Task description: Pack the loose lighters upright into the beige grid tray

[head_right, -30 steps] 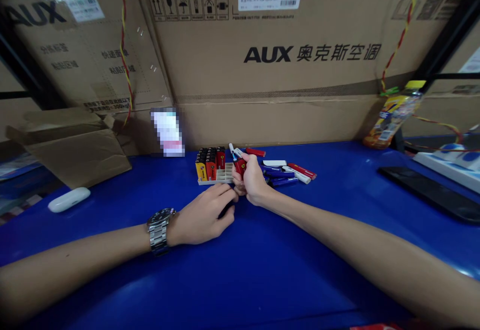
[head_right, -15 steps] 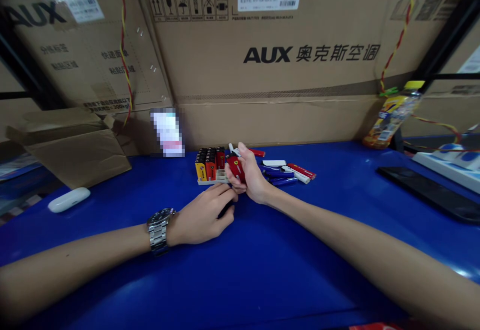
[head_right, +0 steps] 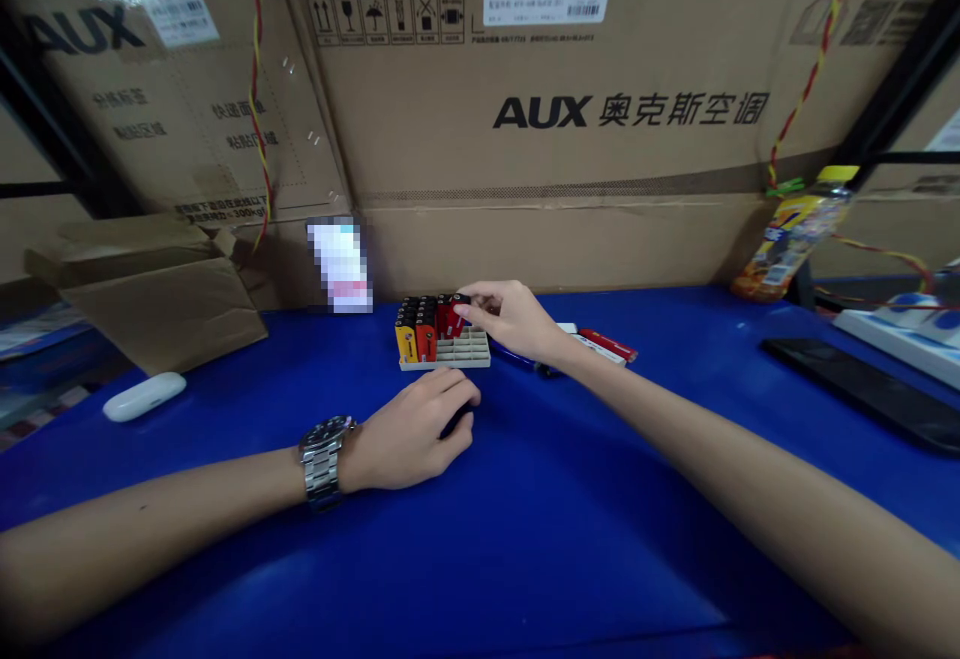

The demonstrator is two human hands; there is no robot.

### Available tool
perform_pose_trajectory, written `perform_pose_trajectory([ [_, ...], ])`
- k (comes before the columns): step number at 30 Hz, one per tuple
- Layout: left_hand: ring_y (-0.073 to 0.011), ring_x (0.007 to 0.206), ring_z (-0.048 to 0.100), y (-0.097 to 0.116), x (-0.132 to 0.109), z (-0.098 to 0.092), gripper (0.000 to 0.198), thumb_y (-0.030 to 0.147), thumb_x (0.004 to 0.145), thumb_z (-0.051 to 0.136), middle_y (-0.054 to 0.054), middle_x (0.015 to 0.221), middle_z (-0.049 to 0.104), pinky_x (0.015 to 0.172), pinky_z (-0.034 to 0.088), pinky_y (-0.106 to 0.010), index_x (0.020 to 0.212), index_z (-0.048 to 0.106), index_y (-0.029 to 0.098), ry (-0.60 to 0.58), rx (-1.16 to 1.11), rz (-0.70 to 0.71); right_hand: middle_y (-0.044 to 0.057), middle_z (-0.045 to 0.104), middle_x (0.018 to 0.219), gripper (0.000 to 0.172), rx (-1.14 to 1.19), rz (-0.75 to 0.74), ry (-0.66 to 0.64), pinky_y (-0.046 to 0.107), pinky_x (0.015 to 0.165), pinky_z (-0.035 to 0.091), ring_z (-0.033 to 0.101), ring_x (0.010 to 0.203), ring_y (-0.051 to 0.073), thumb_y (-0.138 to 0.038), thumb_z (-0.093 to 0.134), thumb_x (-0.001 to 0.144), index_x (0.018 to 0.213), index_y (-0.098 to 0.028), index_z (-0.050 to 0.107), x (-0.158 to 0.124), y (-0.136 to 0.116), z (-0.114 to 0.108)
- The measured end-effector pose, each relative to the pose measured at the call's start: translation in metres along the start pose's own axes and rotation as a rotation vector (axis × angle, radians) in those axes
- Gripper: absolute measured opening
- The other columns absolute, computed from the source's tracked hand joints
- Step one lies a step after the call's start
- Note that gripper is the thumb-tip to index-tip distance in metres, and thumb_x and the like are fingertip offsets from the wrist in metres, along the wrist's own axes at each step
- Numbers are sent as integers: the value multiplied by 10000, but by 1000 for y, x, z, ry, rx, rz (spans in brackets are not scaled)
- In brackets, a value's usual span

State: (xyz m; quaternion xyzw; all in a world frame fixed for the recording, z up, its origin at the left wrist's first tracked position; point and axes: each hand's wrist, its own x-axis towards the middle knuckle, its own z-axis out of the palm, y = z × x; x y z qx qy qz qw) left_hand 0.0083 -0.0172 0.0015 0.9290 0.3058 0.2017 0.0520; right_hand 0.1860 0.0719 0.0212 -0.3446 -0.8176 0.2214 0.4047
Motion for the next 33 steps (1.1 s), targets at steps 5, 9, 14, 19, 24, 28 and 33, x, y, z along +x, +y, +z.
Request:
perform_pose_trajectory([
  [5, -197, 857, 543, -1, 1, 1, 101, 144, 846, 449, -68, 890, 582, 795, 475, -355, 894, 538, 144, 4, -4, 3, 22, 637, 707, 310, -118, 15, -4, 298, 580, 444, 564, 615, 153, -390, 566, 811, 1023, -175, 639, -3, 15, 12],
  [9, -196, 856, 543, -1, 1, 1, 105, 142, 845, 451, -70, 891, 583, 793, 476, -350, 895, 543, 140, -4, -1, -2, 17, 642, 729, 263, -119, -27, 17, 296, 616, 470, 595, 644, 155, -314, 559, 819, 1052, -192, 570, -2, 12, 14],
  [14, -195, 855, 543, 0, 0, 1, 111, 145, 850, 445, -70, 892, 583, 793, 476, -348, 901, 543, 139, -8, -1, -4, 25, 652, 751, 183, -163, -110, 15, 314, 660, 474, 599, 663, 158, -250, 513, 844, 1017, -200, 543, -1, 3, 16],
  [19, -195, 854, 543, 0, 0, 1, 104, 147, 850, 442, -70, 894, 581, 790, 476, -352, 896, 536, 144, -1, -1, -1, 15, 661, 733, 228, -224, -147, -7, 290, 629, 441, 577, 620, 142, -262, 489, 852, 1042, -191, 594, -2, -3, 14],
  [24, -191, 852, 539, -1, 0, 0, 96, 151, 856, 438, -69, 899, 576, 792, 473, -348, 892, 527, 148, -7, -9, 2, 29, 664, 757, 231, -395, -63, 100, 283, 603, 396, 548, 591, 142, -251, 475, 841, 975, -192, 654, 8, 13, -14],
  [28, -189, 837, 535, 0, 0, -1, 90, 142, 849, 443, -69, 894, 577, 780, 474, -344, 887, 524, 147, -16, -19, -3, 53, 667, 686, 157, -596, 135, -57, 304, 587, 370, 551, 577, 168, -242, 545, 783, 731, -196, 685, 22, 55, -47],
  [33, -190, 835, 531, 0, 0, -1, 89, 135, 843, 446, -70, 894, 579, 780, 473, -349, 885, 524, 146, -14, -22, -1, 72, 698, 769, 196, -653, 268, -320, 300, 581, 393, 589, 623, 184, -354, 580, 782, 858, -209, 688, 29, 92, -61],
])
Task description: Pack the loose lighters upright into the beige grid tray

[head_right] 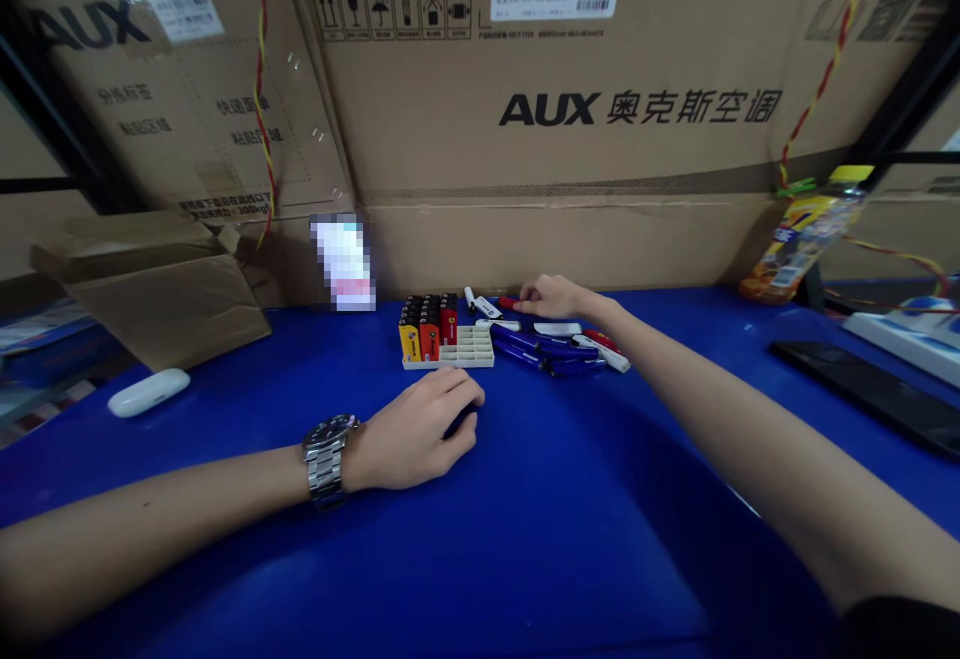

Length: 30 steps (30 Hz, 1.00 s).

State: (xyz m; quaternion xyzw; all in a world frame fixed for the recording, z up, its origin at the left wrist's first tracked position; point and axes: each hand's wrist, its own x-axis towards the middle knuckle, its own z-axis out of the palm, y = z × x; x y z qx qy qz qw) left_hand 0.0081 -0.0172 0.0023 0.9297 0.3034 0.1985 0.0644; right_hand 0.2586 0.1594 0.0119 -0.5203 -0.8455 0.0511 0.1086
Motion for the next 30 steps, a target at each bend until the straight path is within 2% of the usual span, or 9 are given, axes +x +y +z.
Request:
perform_pose_trajectory([
  [4, -190, 835, 532, 0, 0, 0, 87, 139, 844, 447, -71, 895, 575, 779, 472, -347, 883, 524, 144, -7, 1, -3, 108, 690, 831, 243, -83, -51, 8, 308, 599, 398, 602, 685, 205, -373, 557, 802, 916, -179, 651, 4, -5, 10],
  [10, -194, 841, 530, 0, 0, -1, 97, 151, 856, 431, -70, 895, 574, 771, 476, -354, 893, 521, 151, -6, -3, 1, 90, 640, 702, 58, -21, -27, 120, 319, 619, 391, 585, 646, 201, -230, 533, 785, 762, -186, 564, 6, -14, 12],
  [13, -195, 839, 533, 0, 0, -1, 98, 151, 855, 433, -70, 892, 575, 760, 480, -352, 898, 521, 151, -7, -7, -2, 104, 614, 718, 12, 6, -8, 212, 327, 607, 379, 563, 636, 205, -193, 481, 790, 793, -187, 490, 0, -24, 9],
  [15, -194, 837, 533, 0, 0, -1, 96, 148, 853, 436, -70, 889, 576, 760, 481, -350, 895, 523, 150, -6, -3, -5, 68, 598, 703, 48, 185, 0, 298, 307, 565, 371, 533, 596, 182, -190, 467, 782, 816, -203, 436, -8, -37, 9],
  [18, -193, 835, 534, 0, 1, -1, 94, 142, 847, 444, -69, 884, 579, 770, 479, -347, 888, 528, 145, 1, 7, -2, -14, 539, 614, 64, 764, -16, 373, 251, 473, 341, 457, 500, 126, -191, 445, 759, 790, -227, 402, -25, -67, 14],
  [21, -195, 839, 538, 0, 0, 0, 100, 149, 851, 441, -71, 888, 580, 768, 483, -346, 895, 532, 146, 0, 13, -4, -78, 353, 467, 54, 1286, -22, 268, 217, 392, 256, 291, 384, 82, -267, 475, 752, 748, -214, 468, -42, -102, 21],
  [22, -196, 841, 540, 0, 0, 1, 104, 152, 853, 438, -72, 890, 581, 770, 484, -348, 896, 532, 148, 2, 15, -4, -84, 300, 428, 162, 1404, 2, 195, 210, 369, 217, 243, 360, 74, -341, 462, 773, 684, -205, 472, -48, -112, 23],
  [26, -201, 860, 545, -1, 0, 2, 118, 155, 851, 429, -79, 902, 585, 808, 485, -366, 897, 537, 145, 15, 30, 9, -77, 232, 357, 512, 1638, 162, 41, 206, 319, 122, 158, 303, 58, -628, 339, 792, 494, -213, 373, -63, -138, 25],
  [30, -207, 871, 545, -2, 1, 3, 145, 154, 845, 425, -89, 909, 589, 821, 488, -371, 921, 546, 132, 17, 44, 25, -69, 223, 319, 542, 1670, 259, 9, 199, 298, 105, 141, 271, 55, -625, 309, 800, 444, -216, 331, -69, -147, 25],
])
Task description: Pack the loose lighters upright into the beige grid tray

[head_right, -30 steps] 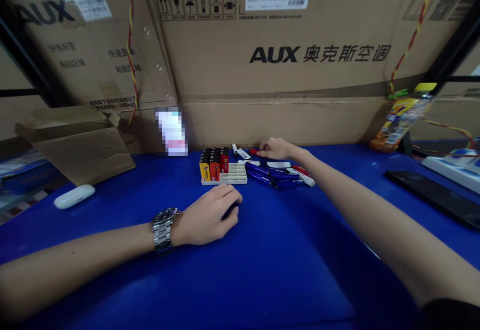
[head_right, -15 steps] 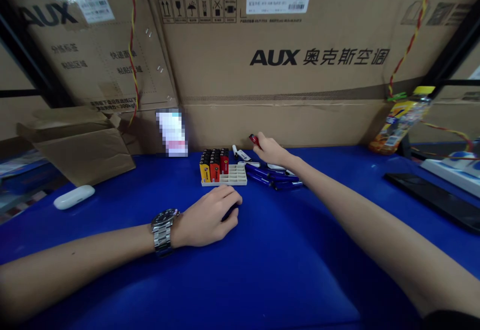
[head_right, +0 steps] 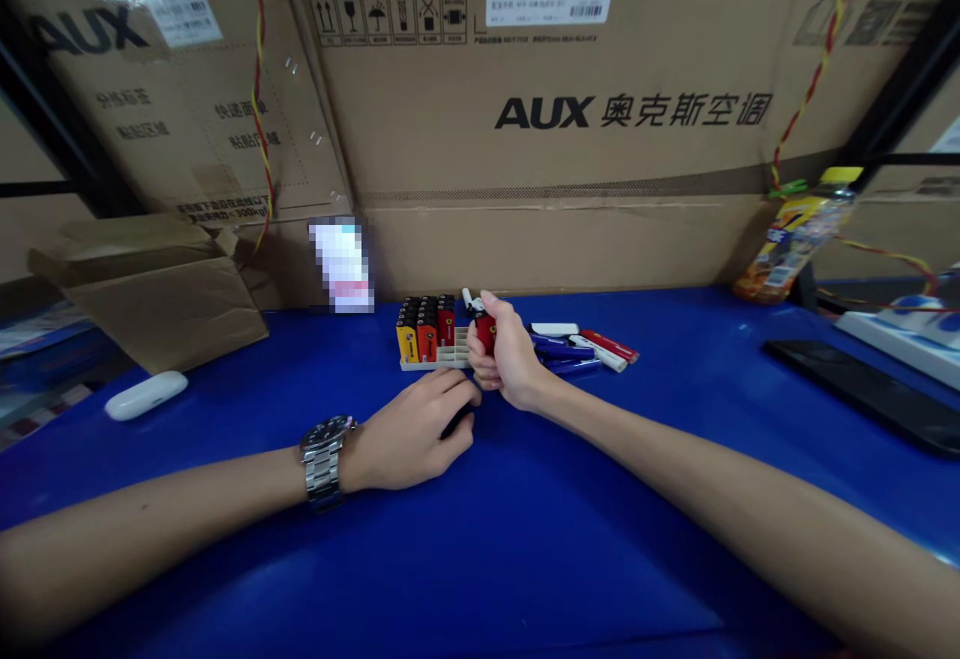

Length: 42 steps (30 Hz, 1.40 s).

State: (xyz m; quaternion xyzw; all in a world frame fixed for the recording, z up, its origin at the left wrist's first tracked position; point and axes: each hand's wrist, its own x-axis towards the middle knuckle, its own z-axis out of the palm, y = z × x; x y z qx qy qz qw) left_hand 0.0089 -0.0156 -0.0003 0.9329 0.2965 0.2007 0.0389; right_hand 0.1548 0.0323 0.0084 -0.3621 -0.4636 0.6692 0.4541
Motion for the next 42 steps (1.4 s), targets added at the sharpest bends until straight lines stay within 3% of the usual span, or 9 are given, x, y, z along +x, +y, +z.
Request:
perform_pose_trajectory([
  [7, -203, 858, 539, 0, 0, 0, 161, 150, 845, 429, -89, 910, 590, 806, 492, -361, 940, 555, 119, -2, 8, 5, -49, 246, 297, 518, -8, 88, 54, 196, 284, 115, 141, 254, 65, -499, 199, 830, 429, -215, 363, 0, 4, 2],
  [15, -202, 863, 540, 1, 0, 0, 164, 149, 849, 427, -92, 916, 594, 809, 491, -357, 941, 560, 118, -13, 2, 5, -39, 266, 299, 502, -26, 73, 85, 204, 274, 130, 158, 251, 67, -453, 198, 840, 433, -214, 372, -3, 6, 2],
  [20, -201, 861, 544, 1, 0, -1, 152, 150, 848, 431, -89, 920, 593, 800, 495, -356, 935, 554, 125, -18, -3, -2, -52, 258, 302, 514, -10, 90, 49, 191, 267, 143, 164, 255, 58, -530, 256, 829, 444, -209, 369, -3, 7, 0],
  [27, -202, 865, 543, 1, 0, -1, 151, 149, 849, 431, -84, 921, 592, 813, 491, -359, 940, 551, 133, -12, 5, -5, -40, 271, 294, 448, 29, 73, 57, 191, 269, 139, 163, 249, 61, -420, 218, 820, 455, -210, 370, -1, 8, -1],
  [34, -197, 851, 539, 1, 0, 0, 145, 153, 850, 430, -84, 904, 590, 799, 490, -350, 923, 553, 126, -16, 6, -4, -46, 272, 304, 456, 88, 73, 6, 192, 280, 116, 160, 264, 61, -463, 235, 824, 470, -211, 371, -2, 7, -3],
  [39, -200, 859, 543, 0, 0, 0, 138, 155, 846, 434, -79, 885, 587, 811, 485, -356, 912, 552, 129, -4, -1, -3, -61, 318, 352, 513, 64, -61, -93, 203, 310, 181, 219, 292, 68, -609, 261, 850, 591, -205, 443, -3, -4, -1],
  [42, -199, 863, 544, 0, 0, 0, 122, 151, 848, 437, -79, 884, 589, 804, 483, -350, 887, 551, 132, -5, -7, -13, -64, 450, 456, 344, -68, -259, -65, 214, 379, 309, 356, 366, 87, -553, 405, 863, 791, -227, 486, 1, -11, -2],
])
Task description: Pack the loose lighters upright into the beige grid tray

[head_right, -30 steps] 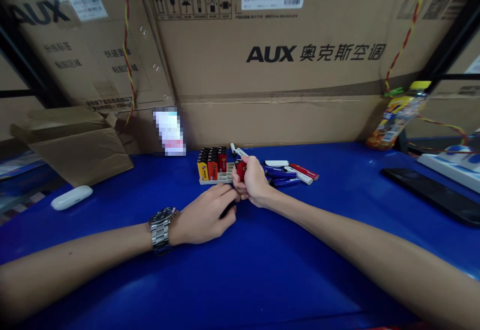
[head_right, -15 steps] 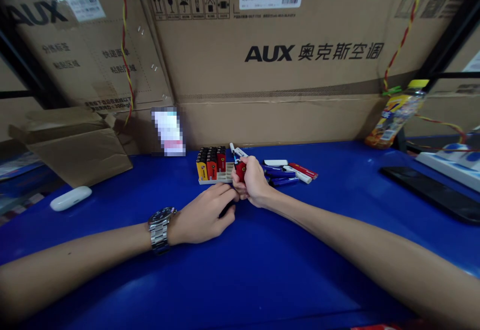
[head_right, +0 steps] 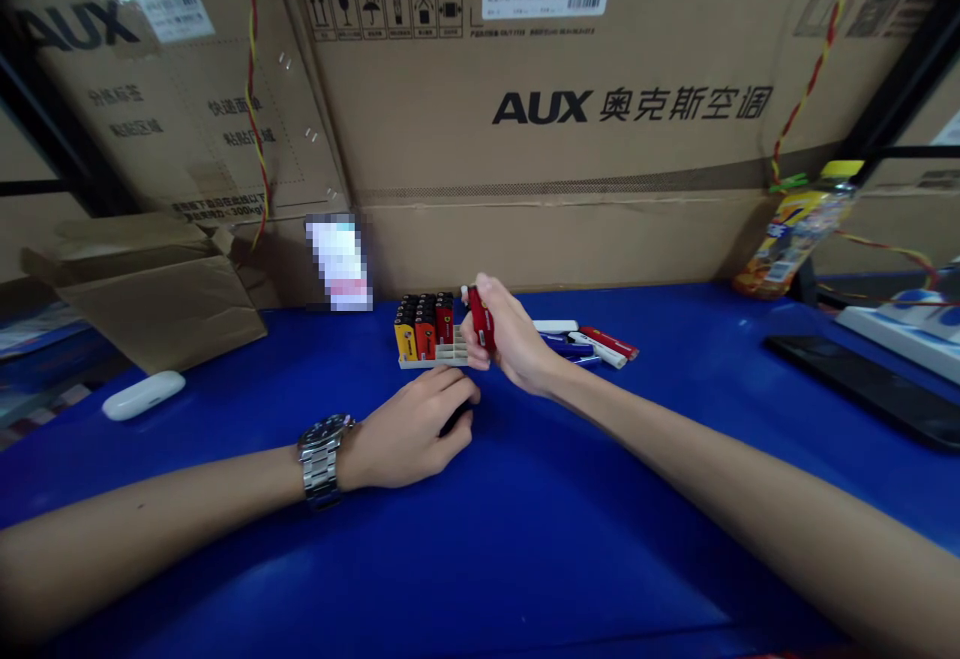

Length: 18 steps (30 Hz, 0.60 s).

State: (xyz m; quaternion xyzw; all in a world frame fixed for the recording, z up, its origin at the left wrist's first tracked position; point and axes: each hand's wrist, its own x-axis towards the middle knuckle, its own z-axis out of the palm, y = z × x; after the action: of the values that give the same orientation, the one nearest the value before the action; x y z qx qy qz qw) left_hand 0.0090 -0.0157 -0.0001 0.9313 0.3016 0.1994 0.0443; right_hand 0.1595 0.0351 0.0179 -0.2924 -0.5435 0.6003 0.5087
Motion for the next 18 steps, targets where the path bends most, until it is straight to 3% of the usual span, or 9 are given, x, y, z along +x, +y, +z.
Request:
perform_pose_trajectory([
  [3, -196, 860, 542, 0, 0, 0, 112, 149, 848, 437, -75, 885, 589, 800, 480, -352, 880, 544, 139, 7, -1, -4, -12, 610, 719, 199, -276, -220, -1, 253, 576, 440, 538, 617, 111, -420, 542, 842, 880, -225, 541, 6, -2, -6],
  [5, -195, 851, 541, 0, 0, 0, 109, 147, 844, 439, -73, 879, 588, 786, 480, -349, 881, 541, 141, 5, -2, -9, 31, 644, 862, 214, -499, -300, -31, 286, 675, 457, 568, 748, 136, -398, 581, 819, 890, -199, 620, 10, -3, -11],
  [8, -194, 842, 537, 0, -1, 0, 108, 149, 846, 437, -70, 874, 585, 766, 478, -340, 885, 538, 144, -3, -3, -13, 59, 666, 882, 230, -714, -355, -53, 319, 691, 464, 585, 760, 163, -370, 630, 779, 892, -179, 691, 16, -2, -17],
  [18, -190, 831, 531, 1, 0, -1, 106, 153, 849, 435, -64, 868, 586, 757, 470, -334, 882, 535, 143, -17, 5, -13, 53, 689, 871, 233, -748, -524, 112, 337, 717, 525, 628, 753, 169, -330, 661, 757, 940, -187, 681, 28, 25, -19],
])
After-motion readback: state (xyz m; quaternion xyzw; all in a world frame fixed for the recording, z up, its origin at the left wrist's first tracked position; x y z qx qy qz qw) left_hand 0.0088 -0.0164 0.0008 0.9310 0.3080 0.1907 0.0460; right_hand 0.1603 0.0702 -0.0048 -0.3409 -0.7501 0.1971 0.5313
